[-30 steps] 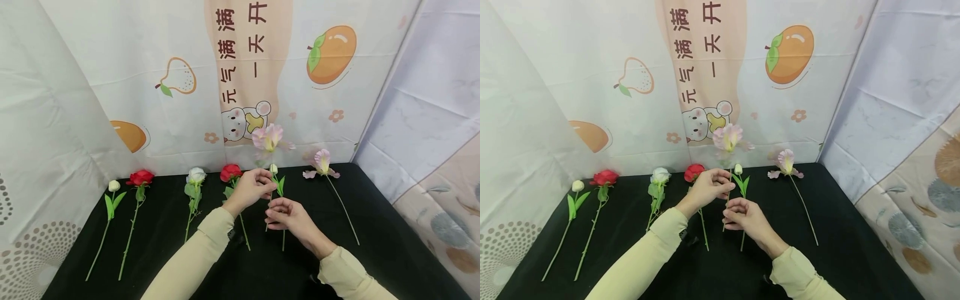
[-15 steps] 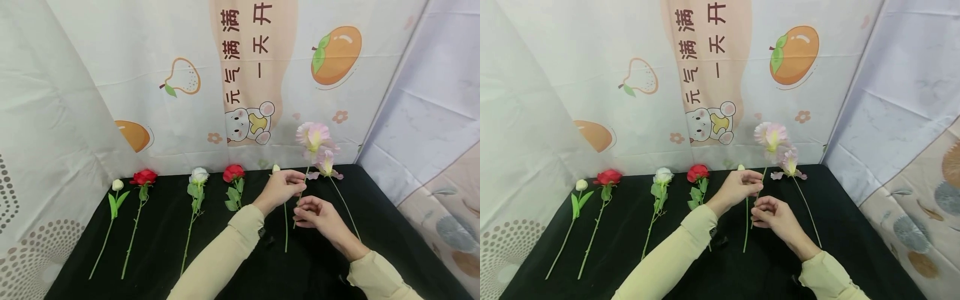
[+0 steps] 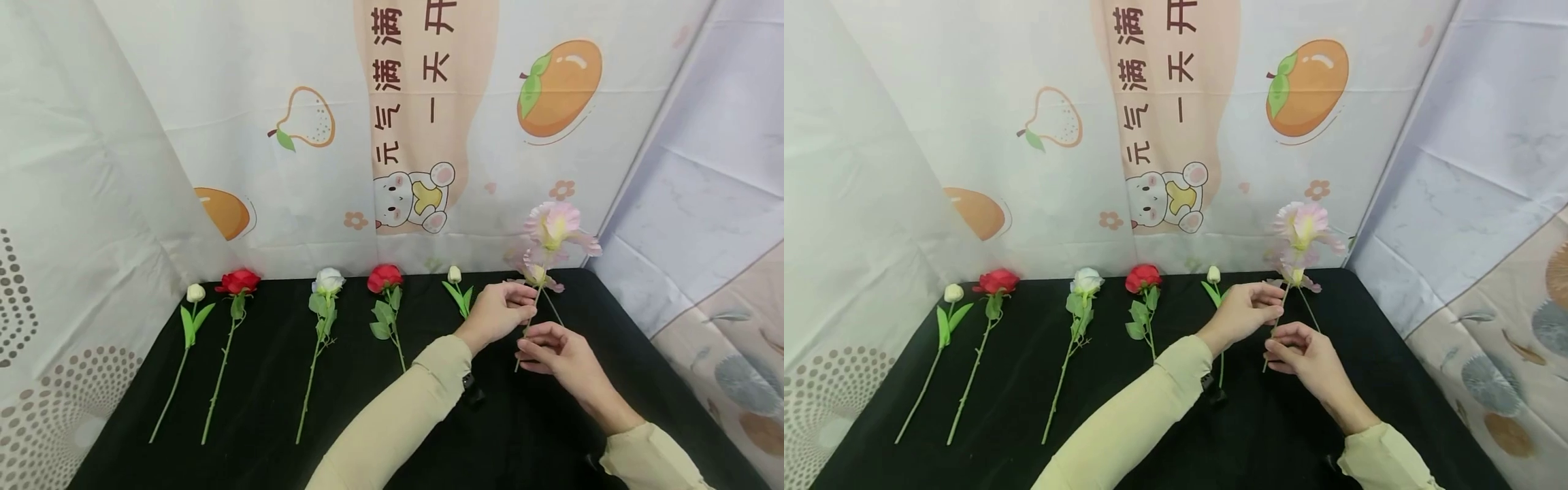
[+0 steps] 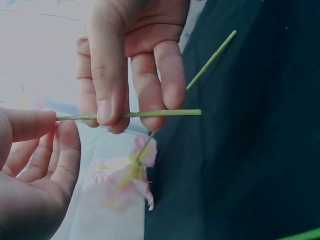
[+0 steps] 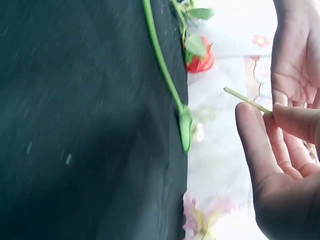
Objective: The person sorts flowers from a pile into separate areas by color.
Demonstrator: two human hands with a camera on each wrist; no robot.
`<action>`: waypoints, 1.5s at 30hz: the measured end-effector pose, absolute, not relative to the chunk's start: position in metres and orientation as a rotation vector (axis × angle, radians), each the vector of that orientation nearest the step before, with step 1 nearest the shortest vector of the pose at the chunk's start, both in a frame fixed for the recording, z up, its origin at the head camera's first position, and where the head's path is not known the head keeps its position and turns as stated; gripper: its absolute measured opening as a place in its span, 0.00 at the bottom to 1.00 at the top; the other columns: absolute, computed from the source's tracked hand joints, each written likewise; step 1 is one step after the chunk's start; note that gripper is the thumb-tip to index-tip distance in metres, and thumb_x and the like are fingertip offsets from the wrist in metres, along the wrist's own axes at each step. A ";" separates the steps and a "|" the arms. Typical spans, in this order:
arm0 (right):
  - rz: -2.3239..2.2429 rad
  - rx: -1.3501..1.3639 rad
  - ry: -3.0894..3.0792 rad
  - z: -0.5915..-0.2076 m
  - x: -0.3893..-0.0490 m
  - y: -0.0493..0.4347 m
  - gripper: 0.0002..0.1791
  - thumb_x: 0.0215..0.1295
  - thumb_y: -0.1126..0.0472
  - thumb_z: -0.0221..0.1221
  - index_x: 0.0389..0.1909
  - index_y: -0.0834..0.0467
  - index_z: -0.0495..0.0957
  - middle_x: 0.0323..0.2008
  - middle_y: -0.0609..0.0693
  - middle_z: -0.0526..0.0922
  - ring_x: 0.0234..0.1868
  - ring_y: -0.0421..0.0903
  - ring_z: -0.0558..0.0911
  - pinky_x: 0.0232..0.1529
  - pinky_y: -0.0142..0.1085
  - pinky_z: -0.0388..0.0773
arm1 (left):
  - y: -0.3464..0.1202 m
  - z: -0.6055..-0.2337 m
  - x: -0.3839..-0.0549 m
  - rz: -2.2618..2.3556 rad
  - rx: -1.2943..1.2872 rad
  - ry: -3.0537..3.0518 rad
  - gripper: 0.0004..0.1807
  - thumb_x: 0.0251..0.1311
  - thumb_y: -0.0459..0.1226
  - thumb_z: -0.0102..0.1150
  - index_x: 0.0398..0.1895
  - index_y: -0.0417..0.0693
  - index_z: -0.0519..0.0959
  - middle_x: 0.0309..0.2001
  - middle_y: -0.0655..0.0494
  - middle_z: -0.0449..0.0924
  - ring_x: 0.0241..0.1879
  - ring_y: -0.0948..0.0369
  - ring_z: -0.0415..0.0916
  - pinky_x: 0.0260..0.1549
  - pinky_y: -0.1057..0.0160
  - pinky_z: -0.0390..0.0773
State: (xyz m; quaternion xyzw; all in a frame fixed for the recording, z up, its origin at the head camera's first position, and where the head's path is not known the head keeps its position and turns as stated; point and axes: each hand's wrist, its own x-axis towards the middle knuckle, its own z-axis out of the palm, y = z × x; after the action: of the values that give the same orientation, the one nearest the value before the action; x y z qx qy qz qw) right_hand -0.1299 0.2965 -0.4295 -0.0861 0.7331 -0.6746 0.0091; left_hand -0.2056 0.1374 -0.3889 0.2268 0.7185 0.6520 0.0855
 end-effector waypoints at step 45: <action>-1.347 0.154 2.706 -0.454 -0.146 0.376 0.36 0.73 0.62 0.60 0.72 0.72 0.54 0.37 0.58 0.77 0.25 0.49 0.81 0.26 0.44 0.86 | 0.088 -0.447 -0.178 0.482 1.311 2.832 0.11 0.70 0.42 0.60 0.53 0.61 0.84 0.49 0.67 0.79 0.47 0.68 0.73 0.47 0.74 0.71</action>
State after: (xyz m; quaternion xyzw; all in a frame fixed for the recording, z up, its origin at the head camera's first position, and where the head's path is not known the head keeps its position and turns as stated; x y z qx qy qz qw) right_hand -0.1456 0.3757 -0.4538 0.0510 0.8925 -0.4444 0.0575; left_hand -0.1783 0.0883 -0.4466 0.4152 0.8968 0.1525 -0.0083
